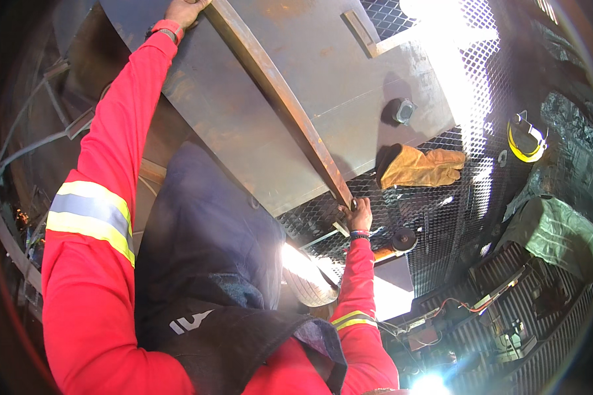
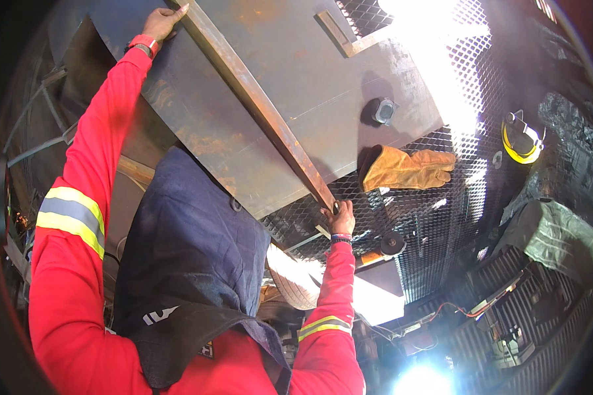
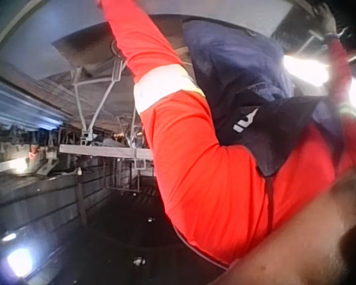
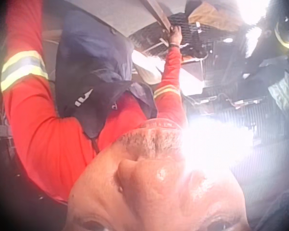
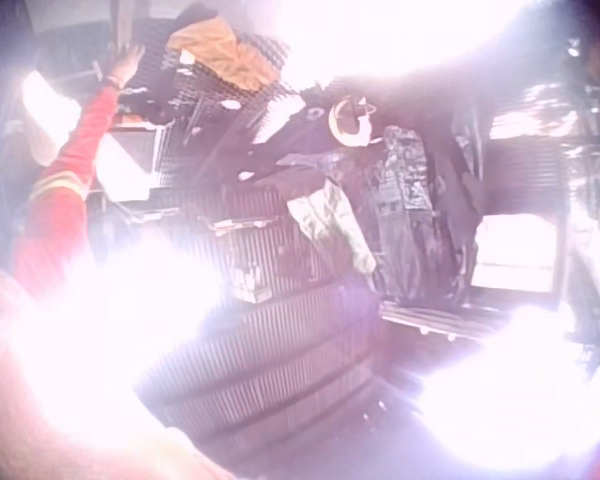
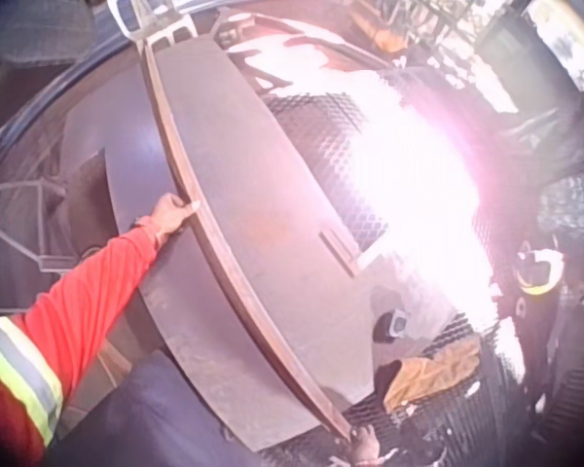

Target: The person measures a large metal sheet using a tape measure and a straight metal bar. They mark the sheet with a white marker along the edge of the bar. The person then handles a yellow hard hat with a face shield, adjusting it near their face.

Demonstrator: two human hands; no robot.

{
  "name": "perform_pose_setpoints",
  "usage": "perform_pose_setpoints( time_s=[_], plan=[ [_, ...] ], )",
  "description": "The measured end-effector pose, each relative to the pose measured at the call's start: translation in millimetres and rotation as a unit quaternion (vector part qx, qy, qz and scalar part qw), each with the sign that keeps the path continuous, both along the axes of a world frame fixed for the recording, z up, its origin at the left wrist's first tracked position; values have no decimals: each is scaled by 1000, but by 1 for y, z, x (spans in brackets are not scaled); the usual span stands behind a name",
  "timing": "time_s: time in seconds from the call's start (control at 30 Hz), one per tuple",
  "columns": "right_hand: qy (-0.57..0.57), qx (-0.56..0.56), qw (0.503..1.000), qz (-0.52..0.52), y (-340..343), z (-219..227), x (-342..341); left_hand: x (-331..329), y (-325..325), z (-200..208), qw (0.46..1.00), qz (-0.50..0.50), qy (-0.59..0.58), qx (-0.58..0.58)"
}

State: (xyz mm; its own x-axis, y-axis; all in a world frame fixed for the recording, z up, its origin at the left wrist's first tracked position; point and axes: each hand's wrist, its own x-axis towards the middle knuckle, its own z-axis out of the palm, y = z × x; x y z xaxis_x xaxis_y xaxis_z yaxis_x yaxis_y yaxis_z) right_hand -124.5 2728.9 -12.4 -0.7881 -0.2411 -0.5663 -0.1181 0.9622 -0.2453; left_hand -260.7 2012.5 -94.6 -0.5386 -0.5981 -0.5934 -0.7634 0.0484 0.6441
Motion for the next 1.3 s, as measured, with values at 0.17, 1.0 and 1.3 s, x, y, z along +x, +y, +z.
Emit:
perform_pose_setpoints(
  time_s=[0.17,1.0,1.3],
  plan=[
    [1,8,999,-31,-3,6,2,-6,33,24,994,55,93,-24],
    [-24,16,1000,5,6,2,-1,-17,18,22,996,-27,-67,-58],
    [-29,21,999,3,-1,3,-2,-12,-3,-3,996,-36,-59,-64]
  ],
)
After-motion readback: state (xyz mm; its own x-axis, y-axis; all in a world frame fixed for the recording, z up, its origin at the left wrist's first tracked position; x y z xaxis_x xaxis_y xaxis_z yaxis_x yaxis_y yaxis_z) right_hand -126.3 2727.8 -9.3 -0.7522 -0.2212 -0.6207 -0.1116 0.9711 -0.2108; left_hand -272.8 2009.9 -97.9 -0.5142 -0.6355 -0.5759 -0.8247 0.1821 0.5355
